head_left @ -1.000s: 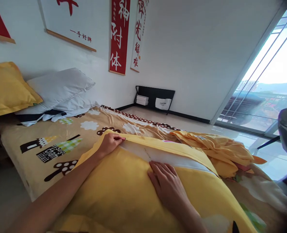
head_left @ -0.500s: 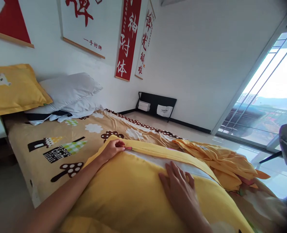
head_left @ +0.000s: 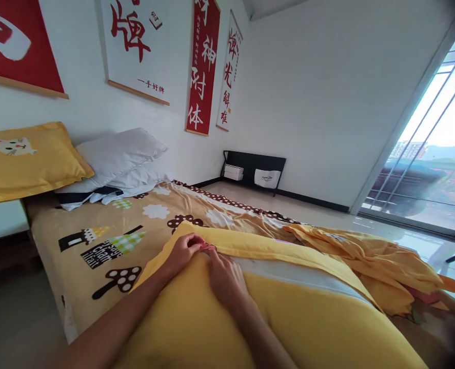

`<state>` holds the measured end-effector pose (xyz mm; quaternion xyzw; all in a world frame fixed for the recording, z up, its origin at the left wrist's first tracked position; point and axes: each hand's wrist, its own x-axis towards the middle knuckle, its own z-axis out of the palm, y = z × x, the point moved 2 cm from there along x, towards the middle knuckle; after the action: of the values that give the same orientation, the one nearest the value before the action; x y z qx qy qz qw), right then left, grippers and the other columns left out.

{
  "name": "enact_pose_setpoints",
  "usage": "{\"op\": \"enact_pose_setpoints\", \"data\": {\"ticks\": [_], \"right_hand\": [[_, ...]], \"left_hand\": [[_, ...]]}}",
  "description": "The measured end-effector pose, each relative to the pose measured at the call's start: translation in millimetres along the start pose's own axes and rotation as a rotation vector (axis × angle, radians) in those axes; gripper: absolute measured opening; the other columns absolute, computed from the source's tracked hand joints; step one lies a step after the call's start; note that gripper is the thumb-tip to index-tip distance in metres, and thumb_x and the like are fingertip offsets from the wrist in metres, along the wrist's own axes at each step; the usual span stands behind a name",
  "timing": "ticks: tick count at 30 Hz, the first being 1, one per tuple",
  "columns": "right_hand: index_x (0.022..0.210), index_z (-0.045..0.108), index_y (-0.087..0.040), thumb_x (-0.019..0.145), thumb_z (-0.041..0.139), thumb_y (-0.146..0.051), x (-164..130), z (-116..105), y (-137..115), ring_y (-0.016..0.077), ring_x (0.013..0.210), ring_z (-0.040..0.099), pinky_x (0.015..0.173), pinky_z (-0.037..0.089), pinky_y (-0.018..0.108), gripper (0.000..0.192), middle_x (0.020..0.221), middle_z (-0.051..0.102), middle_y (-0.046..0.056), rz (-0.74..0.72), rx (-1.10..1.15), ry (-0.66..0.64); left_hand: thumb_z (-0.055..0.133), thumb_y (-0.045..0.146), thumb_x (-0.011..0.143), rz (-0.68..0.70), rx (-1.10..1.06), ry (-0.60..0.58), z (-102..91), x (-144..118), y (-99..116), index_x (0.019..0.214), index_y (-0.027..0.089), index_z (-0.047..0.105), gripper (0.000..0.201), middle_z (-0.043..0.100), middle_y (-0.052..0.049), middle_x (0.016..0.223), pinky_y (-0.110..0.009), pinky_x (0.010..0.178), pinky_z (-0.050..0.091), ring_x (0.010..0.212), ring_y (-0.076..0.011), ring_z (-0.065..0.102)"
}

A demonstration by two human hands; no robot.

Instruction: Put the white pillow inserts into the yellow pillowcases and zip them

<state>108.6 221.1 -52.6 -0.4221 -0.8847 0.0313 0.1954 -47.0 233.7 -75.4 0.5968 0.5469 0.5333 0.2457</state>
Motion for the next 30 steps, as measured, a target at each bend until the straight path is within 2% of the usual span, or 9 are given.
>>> {"op": "enact_pose_setpoints", "data": {"ticks": [2, 5, 8, 13, 18, 24, 30], "right_hand": [[0.127, 0.052, -0.025, 0.090, 0.036, -0.015, -10.1, 14.5, 9.0, 0.0160, 0.085, 0.065, 0.073, 0.036, 0.025, 0.041, 0.098, 0.071, 0.002, -0.029, 0.072, 0.041], [0.129, 0.053, -0.026, 0.092, 0.035, -0.017, -19.6, 18.6, 13.2, 0.0165, 0.086, 0.065, 0.075, 0.036, 0.027, 0.042, 0.102, 0.071, 0.004, -0.060, 0.062, 0.029], [0.130, 0.052, -0.025, 0.094, 0.033, -0.018, -21.9, 14.9, 10.0, 0.0174, 0.085, 0.065, 0.076, 0.036, 0.029, 0.042, 0.101, 0.071, 0.004, -0.080, 0.016, 0.008], [0.126, 0.055, -0.021, 0.095, 0.033, -0.021, -24.7, 11.9, 6.5, 0.0170, 0.083, 0.065, 0.076, 0.035, 0.028, 0.038, 0.100, 0.071, 0.007, -0.066, -0.005, 0.012], [0.125, 0.055, -0.020, 0.095, 0.032, -0.019, -28.2, 8.6, 5.6, 0.0177, 0.079, 0.065, 0.075, 0.036, 0.029, 0.038, 0.095, 0.071, 0.006, -0.062, -0.013, 0.011], [0.131, 0.051, -0.019, 0.096, 0.031, -0.020, -29.5, 6.8, 4.1, 0.0186, 0.087, 0.065, 0.080, 0.037, 0.031, 0.040, 0.104, 0.070, 0.007, -0.049, -0.028, 0.004], [0.131, 0.051, -0.019, 0.095, 0.030, -0.021, -30.2, 8.0, 5.3, 0.0175, 0.086, 0.064, 0.082, 0.038, 0.030, 0.041, 0.106, 0.069, 0.008, -0.052, -0.020, 0.014]], "left_hand": [[0.048, 0.018, 0.077, 0.081, 0.125, 0.079, 4.4, -7.2, 2.7, 0.084, 0.016, 0.060, 0.014, 0.064, -0.006, 0.086, -0.032, 0.082, 0.046, 0.085, -0.0190, 0.059], [0.043, 0.009, 0.074, 0.219, 0.331, 0.221, 8.8, -19.8, 5.3, 0.089, 0.016, 0.057, 0.022, 0.059, -0.007, 0.092, -0.035, 0.086, 0.044, 0.091, -0.0198, 0.055], [0.044, 0.006, 0.070, 0.198, 0.436, 0.282, 8.5, -30.8, 4.9, 0.090, 0.016, 0.054, 0.024, 0.056, -0.008, 0.092, -0.037, 0.087, 0.044, 0.093, -0.0212, 0.052], [0.053, 0.012, 0.070, 0.168, 0.531, 0.175, 6.6, -37.8, 9.2, 0.099, 0.015, 0.058, 0.030, 0.058, -0.008, 0.097, -0.039, 0.090, 0.042, 0.095, -0.0228, 0.051], [0.057, 0.020, 0.078, 0.144, 0.560, 0.093, 7.5, -31.7, 16.7, 0.088, 0.016, 0.064, 0.013, 0.064, -0.007, 0.092, -0.035, 0.086, 0.044, 0.091, -0.0209, 0.055], [0.050, 0.019, 0.084, 0.143, 0.547, 0.051, 7.4, -26.5, 11.3, 0.088, 0.017, 0.067, 0.018, 0.068, -0.007, 0.092, -0.032, 0.083, 0.045, 0.088, -0.0189, 0.059], [0.041, 0.023, 0.089, 0.194, 0.569, 0.049, 8.1, -23.9, 4.0, 0.081, 0.017, 0.060, 0.022, 0.062, -0.007, 0.084, -0.033, 0.078, 0.044, 0.082, -0.0197, 0.055]]}}
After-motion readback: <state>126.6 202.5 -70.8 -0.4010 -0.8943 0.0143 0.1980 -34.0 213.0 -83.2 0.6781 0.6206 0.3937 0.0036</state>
